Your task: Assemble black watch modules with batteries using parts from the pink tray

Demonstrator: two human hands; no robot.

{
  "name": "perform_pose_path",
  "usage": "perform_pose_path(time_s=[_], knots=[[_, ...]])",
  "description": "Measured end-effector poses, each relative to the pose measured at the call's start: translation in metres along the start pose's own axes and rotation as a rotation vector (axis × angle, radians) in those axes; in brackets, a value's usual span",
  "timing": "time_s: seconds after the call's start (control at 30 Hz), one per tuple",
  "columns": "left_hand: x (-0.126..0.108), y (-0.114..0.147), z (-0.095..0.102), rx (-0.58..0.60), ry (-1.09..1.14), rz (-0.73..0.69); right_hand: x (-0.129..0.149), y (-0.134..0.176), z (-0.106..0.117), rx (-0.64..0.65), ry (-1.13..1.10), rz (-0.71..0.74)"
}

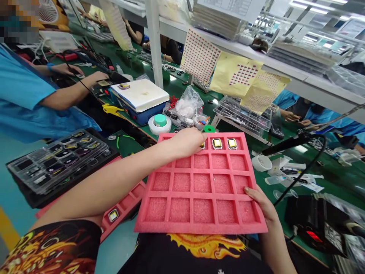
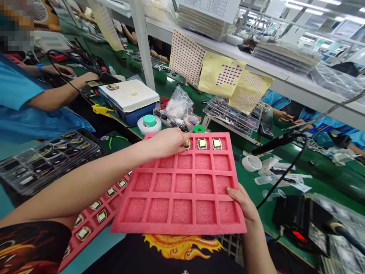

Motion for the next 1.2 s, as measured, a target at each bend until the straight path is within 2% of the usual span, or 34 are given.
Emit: perform_pose_path(time_s=[0.17,0.3,0.47,0.67,0.87,1.0,1.1,1.2], knots=[[0.005,-0.009,-0.014,0.056,0.030,-0.044,-0.002,-0.005,0.002,-0.005,0.022,-0.004],[0.008,-0.014,-0.021,0.057,0.073,-0.039,-0.007,-0.008,0.009,-0.052,0.010,-0.022],[0.010,-0.014,-0.023,0.032,0.160,-0.060,-0.007,-0.006,0.006,-0.014,0.004,-0.025],[0.011,-0.014,-0.018,0.002,0.130,-0.076,-0.007,-0.005,0.003,-0.012,0.023,-0.024],[0.006,-0.014,-0.001,-0.019,0.190,-0.117,-0.009,-0.007,0.004,0.011,-0.033,-0.019],[0.006,-0.005,0.020,-0.096,0.227,-0.093,-0.007,-0.008,0.008,-0.043,-0.009,-0.022],[0.008,0.023,0.051,-0.204,0.256,-0.063,-0.006,-0.006,0.016,-0.120,0.025,-0.050],[0.020,0.071,0.085,-0.308,0.222,0.037,-0.004,-0.009,0.027,-0.195,0.065,-0.097]])
Point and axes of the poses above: each hand's wrist, its own y-axis away from the middle knuckle, its own z-axis out of the back of the hand, x = y × z, the point moved 6 cm from there along -y, towards the middle knuckle, and after that the axes turned 4 degrees about -z, right-handed, at the moved point
